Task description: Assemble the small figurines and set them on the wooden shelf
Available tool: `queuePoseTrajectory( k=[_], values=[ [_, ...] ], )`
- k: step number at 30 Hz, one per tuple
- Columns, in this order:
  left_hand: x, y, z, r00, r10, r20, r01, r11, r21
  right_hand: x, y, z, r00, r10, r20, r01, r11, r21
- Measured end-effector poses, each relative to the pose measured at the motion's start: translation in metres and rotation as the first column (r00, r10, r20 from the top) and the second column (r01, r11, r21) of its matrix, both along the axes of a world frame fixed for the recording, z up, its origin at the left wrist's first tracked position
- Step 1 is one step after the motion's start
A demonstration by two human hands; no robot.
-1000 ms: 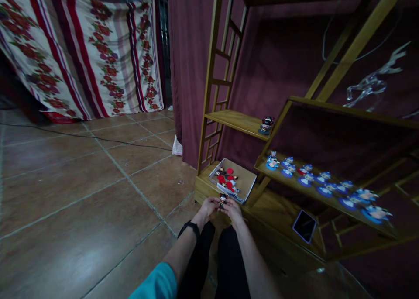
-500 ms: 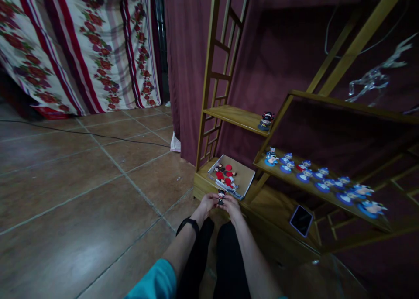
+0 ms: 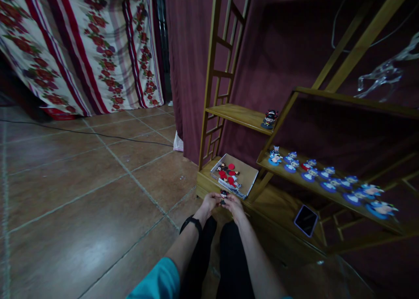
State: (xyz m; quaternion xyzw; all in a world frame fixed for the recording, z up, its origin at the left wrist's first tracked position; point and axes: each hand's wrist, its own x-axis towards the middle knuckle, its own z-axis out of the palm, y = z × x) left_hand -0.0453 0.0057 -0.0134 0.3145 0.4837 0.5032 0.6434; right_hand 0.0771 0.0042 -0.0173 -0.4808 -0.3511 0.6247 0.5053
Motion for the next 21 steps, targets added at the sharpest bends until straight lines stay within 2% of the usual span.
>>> queuePoseTrajectory(
  k=[14,21],
  values=[
    [0.0024,0.0016,-0.0041,0.997,0.027,-0.076,-0.027,1.000,0.002,0.0007,0.0010,-0.0054,0.999,-0.037,0.000,0.037,0.999,-0.035],
    [0.0032,0.0039,-0.0054,0.999,0.002,-0.042,-0.003,1.000,-0.014,0.0040,-0.0005,0.0008,0.999,-0.004,-0.043,0.003,1.000,-0.025]
  ],
)
